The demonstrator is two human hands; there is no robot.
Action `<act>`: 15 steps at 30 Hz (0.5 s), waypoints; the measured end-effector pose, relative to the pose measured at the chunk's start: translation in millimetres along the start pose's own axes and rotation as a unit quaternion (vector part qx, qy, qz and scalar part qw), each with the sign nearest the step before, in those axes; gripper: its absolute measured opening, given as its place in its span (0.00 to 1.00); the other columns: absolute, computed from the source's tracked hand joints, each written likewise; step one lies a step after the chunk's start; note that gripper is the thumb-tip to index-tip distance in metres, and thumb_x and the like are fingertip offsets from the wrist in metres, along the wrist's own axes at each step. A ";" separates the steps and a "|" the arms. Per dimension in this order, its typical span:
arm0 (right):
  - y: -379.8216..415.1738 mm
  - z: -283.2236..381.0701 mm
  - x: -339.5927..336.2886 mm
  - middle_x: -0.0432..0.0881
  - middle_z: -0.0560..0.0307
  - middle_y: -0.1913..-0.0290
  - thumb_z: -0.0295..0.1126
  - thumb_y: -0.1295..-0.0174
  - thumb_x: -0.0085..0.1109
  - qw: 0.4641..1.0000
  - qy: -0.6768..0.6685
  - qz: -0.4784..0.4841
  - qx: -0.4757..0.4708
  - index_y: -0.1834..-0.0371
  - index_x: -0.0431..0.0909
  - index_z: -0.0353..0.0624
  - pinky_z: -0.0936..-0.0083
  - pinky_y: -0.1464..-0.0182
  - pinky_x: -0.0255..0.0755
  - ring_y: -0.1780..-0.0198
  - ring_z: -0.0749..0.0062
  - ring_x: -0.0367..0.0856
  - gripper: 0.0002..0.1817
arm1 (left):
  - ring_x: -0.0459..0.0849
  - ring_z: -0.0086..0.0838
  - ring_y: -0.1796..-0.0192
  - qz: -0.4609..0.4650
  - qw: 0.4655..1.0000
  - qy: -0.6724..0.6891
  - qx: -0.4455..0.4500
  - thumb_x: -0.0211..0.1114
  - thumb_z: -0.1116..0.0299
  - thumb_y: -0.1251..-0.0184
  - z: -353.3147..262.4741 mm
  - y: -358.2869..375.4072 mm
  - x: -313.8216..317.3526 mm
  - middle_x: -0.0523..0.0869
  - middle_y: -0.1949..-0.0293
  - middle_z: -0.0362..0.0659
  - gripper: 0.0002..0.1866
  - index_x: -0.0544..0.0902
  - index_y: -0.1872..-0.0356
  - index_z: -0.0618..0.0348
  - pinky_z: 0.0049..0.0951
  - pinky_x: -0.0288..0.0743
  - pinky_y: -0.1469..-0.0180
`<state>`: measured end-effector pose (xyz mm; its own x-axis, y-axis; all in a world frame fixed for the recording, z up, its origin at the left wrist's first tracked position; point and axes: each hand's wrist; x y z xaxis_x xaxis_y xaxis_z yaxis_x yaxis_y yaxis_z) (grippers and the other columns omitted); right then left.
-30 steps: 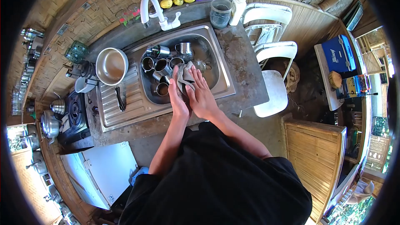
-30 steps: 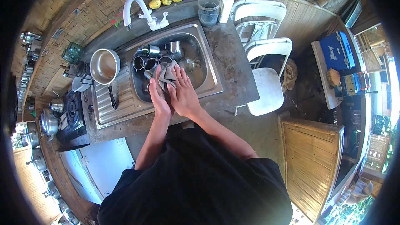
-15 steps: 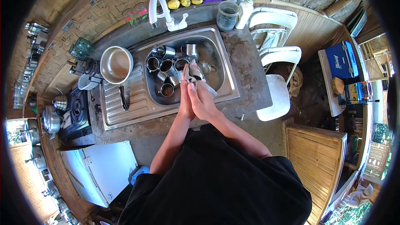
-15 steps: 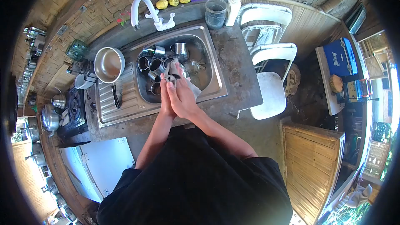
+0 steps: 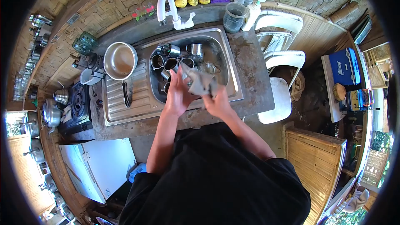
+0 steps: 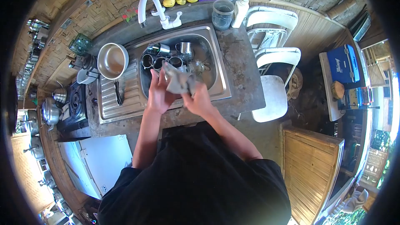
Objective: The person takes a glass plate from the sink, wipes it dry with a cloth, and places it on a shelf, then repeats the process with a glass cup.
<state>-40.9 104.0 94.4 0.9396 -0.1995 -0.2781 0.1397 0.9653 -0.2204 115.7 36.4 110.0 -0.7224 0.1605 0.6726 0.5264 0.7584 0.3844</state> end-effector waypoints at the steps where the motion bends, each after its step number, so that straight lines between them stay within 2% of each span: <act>1: -3.2 2.1 -5.3 0.87 0.58 0.57 0.24 0.38 0.67 0.996 -0.064 -0.016 0.062 0.45 0.82 0.38 0.65 0.52 0.80 0.56 0.65 0.87 0.17 | 0.75 0.36 0.34 -0.027 0.997 -0.067 0.000 0.51 0.24 0.30 -2.3 -1.9 -16.4 0.71 0.33 0.43 0.45 0.55 0.17 0.30 0.48 0.71 0.34; 2: -6.6 -6.8 -9.5 0.87 0.60 0.57 0.26 0.37 0.69 0.978 -0.176 -0.046 0.099 0.47 0.83 0.38 0.68 0.52 0.79 0.56 0.70 0.86 0.15 | 0.75 0.37 0.33 -0.053 0.990 -0.134 0.002 0.51 0.24 0.30 -1.1 -5.6 -29.3 0.70 0.29 0.44 0.46 0.54 0.17 0.31 0.49 0.71 0.34; 3: -9.8 -21.1 -12.2 0.87 0.61 0.58 0.27 0.36 0.70 0.946 -0.286 -0.075 0.135 0.49 0.84 0.39 0.71 0.53 0.79 0.56 0.74 0.85 0.13 | 0.76 0.37 0.33 -0.119 0.978 -0.170 0.035 0.56 0.32 0.26 3.1 -7.0 -35.0 0.74 0.31 0.44 0.40 0.63 0.20 0.41 0.47 0.73 0.35; 4: -15.1 -16.7 -13.9 0.87 0.62 0.58 0.29 0.34 0.72 0.899 -0.391 -0.102 0.169 0.51 0.85 0.39 0.74 0.53 0.78 0.56 0.78 0.84 0.11 | 0.77 0.35 0.33 -0.091 0.979 -0.177 0.034 0.57 0.35 0.24 5.6 -8.0 -44.1 0.75 0.32 0.43 0.37 0.67 0.23 0.45 0.43 0.74 0.35; 5: -14.9 -9.5 -17.3 0.87 0.60 0.55 0.30 0.34 0.72 0.859 -0.456 -0.107 0.206 0.49 0.83 0.42 0.69 0.50 0.80 0.53 0.72 0.86 0.13 | 0.79 0.34 0.34 -0.063 0.980 -0.184 0.035 0.57 0.38 0.23 5.5 -9.0 -54.6 0.77 0.32 0.43 0.35 0.70 0.25 0.48 0.40 0.74 0.35; 6: -16.3 -2.9 -17.8 0.86 0.59 0.54 0.30 0.34 0.72 0.832 -0.493 -0.112 0.227 0.47 0.82 0.42 0.68 0.49 0.81 0.52 0.70 0.86 0.14 | 0.80 0.33 0.35 -0.035 0.980 -0.191 0.034 0.58 0.42 0.21 3.4 -6.4 -55.5 0.79 0.33 0.42 0.32 0.74 0.28 0.52 0.37 0.75 0.36; 9: -18.0 1.4 -16.6 0.86 0.56 0.49 0.31 0.34 0.72 0.751 -0.583 -0.115 0.287 0.40 0.77 0.42 0.63 0.45 0.83 0.49 0.64 0.87 0.21 | 0.81 0.33 0.36 0.083 0.991 -0.098 0.041 0.63 0.55 0.20 1.1 2.4 -50.8 0.84 0.39 0.43 0.23 0.79 0.36 0.63 0.38 0.75 0.35; 12: -17.3 3.2 -12.4 0.86 0.56 0.49 0.32 0.34 0.72 0.713 -0.609 -0.117 0.327 0.41 0.78 0.42 0.62 0.47 0.84 0.49 0.64 0.87 0.20 | 0.82 0.37 0.36 0.025 0.990 -0.104 0.093 0.65 0.63 0.22 8.7 8.4 -33.0 0.84 0.39 0.45 0.18 0.81 0.41 0.65 0.38 0.77 0.35; 15: -12.1 -29.6 -0.1 0.85 0.56 0.49 0.33 0.34 0.72 0.706 -0.589 -0.123 0.375 0.42 0.78 0.41 0.61 0.48 0.83 0.50 0.63 0.87 0.20 | 0.85 0.39 0.39 -0.016 0.988 -0.063 0.142 0.67 0.66 0.24 9.6 5.9 -24.1 0.85 0.40 0.46 0.15 0.81 0.44 0.64 0.38 0.80 0.38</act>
<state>-51.9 87.4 69.4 0.4047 -0.5244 0.7491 0.0555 0.8318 0.5523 131.9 43.1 90.0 -0.7964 0.1964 0.5720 0.3677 0.9081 0.2002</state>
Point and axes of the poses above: each hand's wrist, its own y-axis away from the middle knuckle, its own x-axis out of the palm, z = x × y
